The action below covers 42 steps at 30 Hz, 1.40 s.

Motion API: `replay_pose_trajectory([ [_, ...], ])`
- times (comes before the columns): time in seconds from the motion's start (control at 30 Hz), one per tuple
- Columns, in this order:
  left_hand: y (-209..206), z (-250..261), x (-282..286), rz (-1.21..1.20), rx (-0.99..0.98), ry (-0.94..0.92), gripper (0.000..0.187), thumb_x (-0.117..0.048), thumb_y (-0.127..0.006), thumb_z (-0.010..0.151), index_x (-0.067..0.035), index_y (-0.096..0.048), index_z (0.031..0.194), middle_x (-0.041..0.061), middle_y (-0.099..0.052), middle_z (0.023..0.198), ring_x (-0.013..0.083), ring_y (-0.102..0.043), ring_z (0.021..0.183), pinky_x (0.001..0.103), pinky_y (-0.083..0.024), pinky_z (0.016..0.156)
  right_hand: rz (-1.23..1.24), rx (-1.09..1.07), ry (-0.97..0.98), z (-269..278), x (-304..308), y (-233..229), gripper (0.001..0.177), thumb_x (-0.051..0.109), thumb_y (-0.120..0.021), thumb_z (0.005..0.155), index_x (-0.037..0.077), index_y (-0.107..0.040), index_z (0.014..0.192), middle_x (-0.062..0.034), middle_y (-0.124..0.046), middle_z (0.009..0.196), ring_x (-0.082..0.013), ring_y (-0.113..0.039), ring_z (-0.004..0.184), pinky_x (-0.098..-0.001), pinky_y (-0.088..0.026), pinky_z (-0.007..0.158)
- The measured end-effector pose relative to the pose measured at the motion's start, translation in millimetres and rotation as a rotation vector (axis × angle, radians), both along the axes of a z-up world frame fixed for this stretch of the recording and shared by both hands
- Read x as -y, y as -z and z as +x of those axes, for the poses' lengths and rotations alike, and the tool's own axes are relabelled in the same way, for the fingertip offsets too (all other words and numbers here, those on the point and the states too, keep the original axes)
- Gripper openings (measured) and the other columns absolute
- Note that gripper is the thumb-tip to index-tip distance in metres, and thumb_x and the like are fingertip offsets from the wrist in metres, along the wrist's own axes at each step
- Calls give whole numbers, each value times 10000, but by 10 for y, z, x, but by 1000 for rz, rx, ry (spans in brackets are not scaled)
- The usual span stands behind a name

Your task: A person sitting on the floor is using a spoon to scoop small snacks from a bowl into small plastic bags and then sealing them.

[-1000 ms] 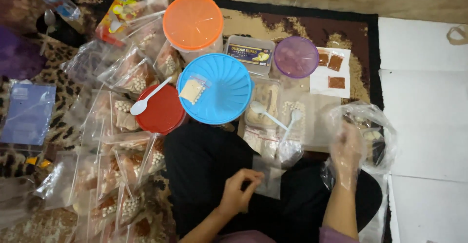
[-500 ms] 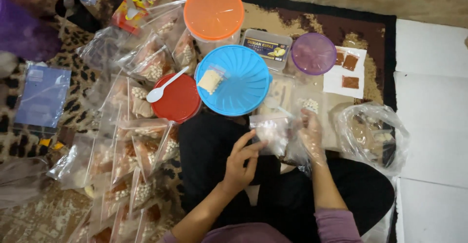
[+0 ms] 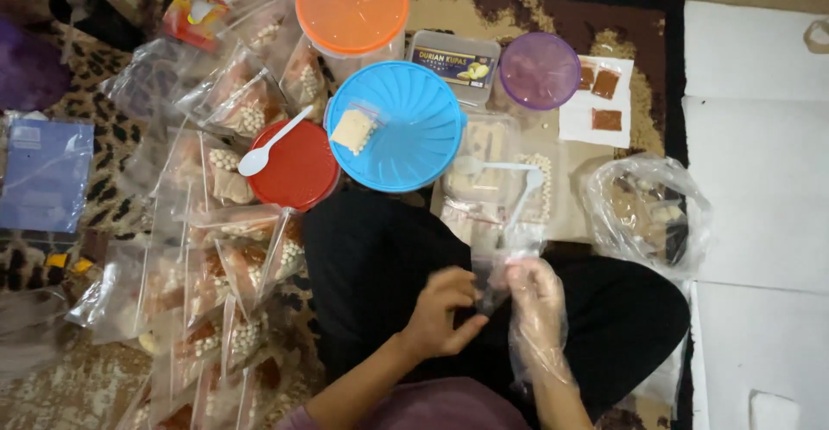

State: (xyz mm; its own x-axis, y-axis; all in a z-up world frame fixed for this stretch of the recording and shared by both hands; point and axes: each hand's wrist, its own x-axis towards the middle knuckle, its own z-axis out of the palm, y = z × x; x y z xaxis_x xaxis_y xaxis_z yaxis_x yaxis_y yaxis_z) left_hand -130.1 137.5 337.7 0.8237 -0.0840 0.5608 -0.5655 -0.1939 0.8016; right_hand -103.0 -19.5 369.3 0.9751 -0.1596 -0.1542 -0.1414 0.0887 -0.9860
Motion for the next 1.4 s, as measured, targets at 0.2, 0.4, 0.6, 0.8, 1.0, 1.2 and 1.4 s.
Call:
replay_pose_trajectory([
  [0.2, -366, 220, -183, -379, -638, 93, 201, -168, -540, 1039, -35, -680, 982, 89, -675, 901, 122, -626, 718, 248, -527, 700, -60, 53, -352, -84, 154, -284, 343, 377, -654, 951, 48, -746, 923, -97, -745, 943, -150, -668, 751, -268, -528, 684],
  [0.4, -553, 262, -266, -586, -960, 499, 116, -129, -674, 991, -20, -711, 978, 53, -680, 810, 91, -611, 705, 226, -501, 670, -201, 150, -500, 2, 74, -728, 318, 398, -582, 991, 131, -700, 866, -4, -726, 846, -119, -660, 809, -278, -518, 778],
  [0.6, -584, 277, -230, -629, -1023, 570, 147, -167, -715, 965, -28, -728, 1010, 60, -715, 867, 108, -672, 755, 232, -566, 726, -257, 164, -482, 27, 134, -795, 305, 361, -588, 979, 131, -688, 805, -3, -668, 806, -128, -637, 759, -283, -497, 762],
  [0.8, -603, 271, -201, -634, -1024, 574, 129, -166, -709, 967, -45, -721, 1010, 33, -714, 864, 89, -672, 770, 220, -548, 748, -302, 218, -497, 53, 169, -793, 323, 380, -578, 982, 130, -688, 812, -5, -666, 810, -134, -636, 763, -282, -489, 740],
  [1.0, -552, 221, -131, -410, -964, 418, 69, -129, -697, 967, -78, -692, 920, 5, -671, 783, 65, -599, 668, 209, -511, 646, -688, 317, -324, 18, 151, -484, 246, 259, -733, 898, 117, -649, 1081, -48, -644, 1108, -211, -626, 1039, -322, -531, 871],
  [1.2, -240, 10, 53, -16, -748, 44, 37, -150, -695, 927, -123, -679, 908, -1, -679, 735, 78, -610, 600, 248, -510, 589, -788, 135, -415, -136, 151, -310, 361, 477, -581, 941, 148, -692, 1041, -39, -724, 1048, -235, -677, 1010, -371, -480, 916],
  [1.4, -75, -217, 1, 55, -701, 19, 49, -79, -682, 877, -123, -665, 864, 3, -661, 758, 80, -585, 605, 254, -489, 588, -628, 7, -628, -270, 257, 27, 266, 278, -528, 990, 128, -631, 797, -28, -668, 755, -193, -636, 709, -359, -497, 717],
])
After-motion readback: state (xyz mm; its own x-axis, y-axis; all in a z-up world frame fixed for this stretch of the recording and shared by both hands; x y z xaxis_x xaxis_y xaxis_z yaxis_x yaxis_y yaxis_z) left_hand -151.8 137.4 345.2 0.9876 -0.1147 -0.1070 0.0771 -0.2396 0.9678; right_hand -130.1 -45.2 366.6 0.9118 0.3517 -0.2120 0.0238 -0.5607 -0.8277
